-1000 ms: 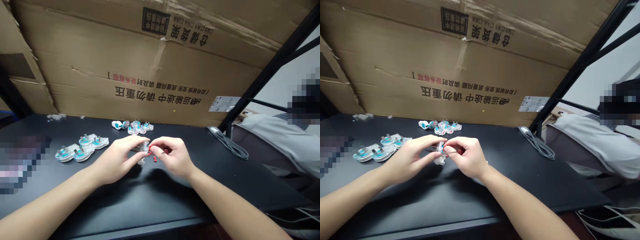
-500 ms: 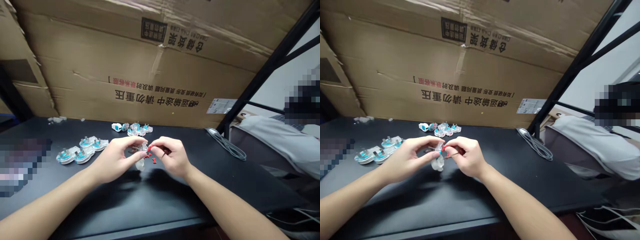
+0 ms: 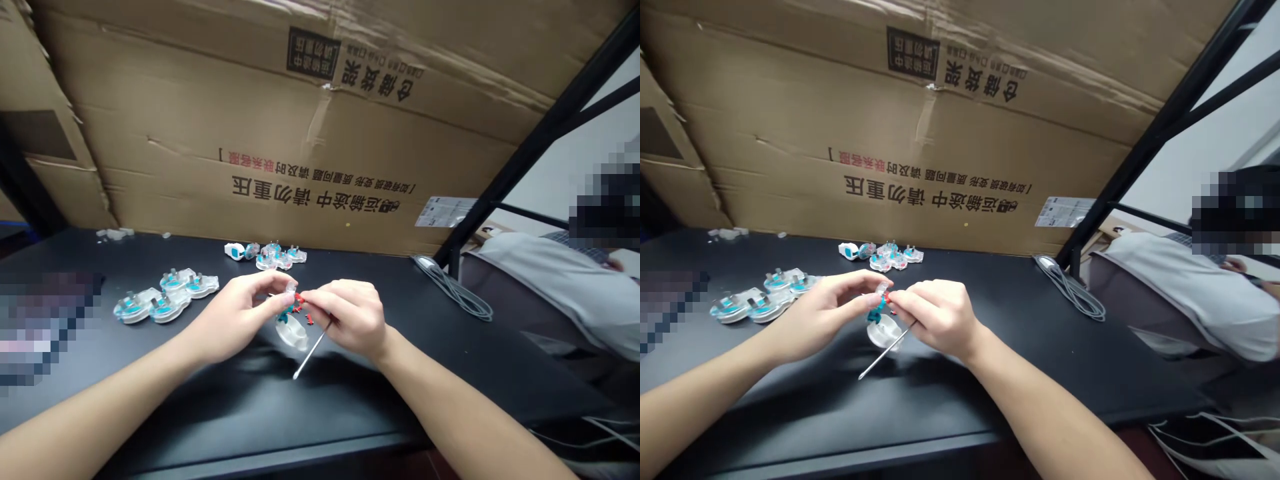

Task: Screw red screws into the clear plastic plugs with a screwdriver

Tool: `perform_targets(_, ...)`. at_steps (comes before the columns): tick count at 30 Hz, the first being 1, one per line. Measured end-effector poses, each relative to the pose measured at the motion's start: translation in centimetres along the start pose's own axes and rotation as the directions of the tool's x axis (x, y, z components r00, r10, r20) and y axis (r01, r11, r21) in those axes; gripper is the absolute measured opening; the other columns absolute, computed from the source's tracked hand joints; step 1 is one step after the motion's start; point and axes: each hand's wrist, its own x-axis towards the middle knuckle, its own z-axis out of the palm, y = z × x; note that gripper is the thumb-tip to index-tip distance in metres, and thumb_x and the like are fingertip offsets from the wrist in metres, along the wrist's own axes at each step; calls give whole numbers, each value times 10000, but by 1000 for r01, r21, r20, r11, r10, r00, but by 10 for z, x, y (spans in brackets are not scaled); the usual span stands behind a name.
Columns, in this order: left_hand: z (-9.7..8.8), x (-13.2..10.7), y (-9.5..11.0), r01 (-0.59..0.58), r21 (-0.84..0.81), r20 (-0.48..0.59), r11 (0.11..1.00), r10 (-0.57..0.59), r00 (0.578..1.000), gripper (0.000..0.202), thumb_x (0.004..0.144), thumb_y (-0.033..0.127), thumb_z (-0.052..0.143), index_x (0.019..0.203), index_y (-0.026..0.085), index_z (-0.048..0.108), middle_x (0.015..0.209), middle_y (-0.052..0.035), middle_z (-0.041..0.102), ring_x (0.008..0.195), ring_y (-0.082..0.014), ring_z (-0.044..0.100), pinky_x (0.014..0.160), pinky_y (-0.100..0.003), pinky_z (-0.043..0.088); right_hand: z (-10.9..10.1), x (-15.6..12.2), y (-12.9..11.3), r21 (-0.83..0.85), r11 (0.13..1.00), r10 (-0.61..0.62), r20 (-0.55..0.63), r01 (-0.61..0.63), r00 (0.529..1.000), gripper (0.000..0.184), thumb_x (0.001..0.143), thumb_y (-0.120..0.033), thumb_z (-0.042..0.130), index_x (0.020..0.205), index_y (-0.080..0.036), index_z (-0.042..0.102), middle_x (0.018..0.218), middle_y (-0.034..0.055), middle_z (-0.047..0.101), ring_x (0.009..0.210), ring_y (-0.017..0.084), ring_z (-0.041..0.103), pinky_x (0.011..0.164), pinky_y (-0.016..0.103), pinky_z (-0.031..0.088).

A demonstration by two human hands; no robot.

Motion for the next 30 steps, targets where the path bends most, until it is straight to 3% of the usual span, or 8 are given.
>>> perform_targets(4, 0, 0, 2, 18, -50, 5, 999, -18, 1000, 304, 899, 445, 617, 1033, 179, 679, 1017, -54, 745, 949, -237, 690, 839, -331, 561, -1, 0, -1, -31, 999, -32, 13, 32, 999, 114, 886, -152, 633, 978, -184, 693, 720, 27, 737, 572, 125, 633, 555, 262, 454)
perform_targets(7, 0, 0, 3, 18, -89, 24, 996, -16, 1000, 288, 912, 430, 605, 1034, 180, 682, 1021, -65, 746, 941, -241, 695, 819, -342, 571, -1, 4, -5, 71, 991, 117, 16, -118, 993, 102, 885, -208, 637, 961, -202, 704, 747, 32, 739, 577, 120, 619, 556, 253, 465)
perform_targets(10, 0, 0, 3, 3, -123, 14, 992, -1, 1000, 277, 915, 402, 618, 1082, 188, 671, 1067, -65, 740, 997, -232, 690, 882, -335, 563, -1, 6, -8, 252, 890, 373, 76, -380, 925, 138, 881, -260, 624, 947, -181, 716, 702, 22, 681, 546, 110, 542, 518, 243, 439)
perform_targets(12, 1, -2, 2, -12, -118, 0, 993, 12, 1000, 285, 909, 393, 634, 1113, 195, 659, 1083, -57, 736, 1008, -218, 687, 900, -319, 558, 0, 6, -10, 339, 805, 469, 142, -488, 872, 156, 885, -275, 616, 913, -170, 728, 668, 9, 636, 533, 103, 496, 508, 240, 415)
perform_targets(17, 2, -4, 4, -54, -14, 17, 998, 55, 998, 251, 906, 388, 642, 1070, 200, 666, 1049, -30, 744, 954, -194, 692, 855, -276, 560, 5, 6, -15, 444, 694, 526, 225, -567, 820, 142, 876, -257, 642, 827, -155, 728, 676, 8, 631, 542, 89, 490, 516, 230, 389)
perform_targets(22, 1, -3, 4, -71, 118, -36, 990, 76, 996, 300, 901, 419, 638, 1095, 193, 676, 1035, -36, 750, 920, -200, 694, 822, -285, 563, 3, 11, -16, 521, 489, 604, 377, -700, 702, 180, 866, -281, 657, 757, -146, 709, 643, 2, 625, 547, 93, 495, 509, 224, 384)
perform_targets(30, -3, -3, 3, -65, 166, -37, 984, 72, 997, 281, 862, 387, 692, 1066, 195, 709, 1015, -27, 768, 901, -211, 712, 795, -278, 569, -5, 18, -14, 519, 320, 631, 508, -792, 587, 233, 803, -356, 734, 740, -132, 748, 587, -11, 600, 534, 86, 426, 512, 233, 349)
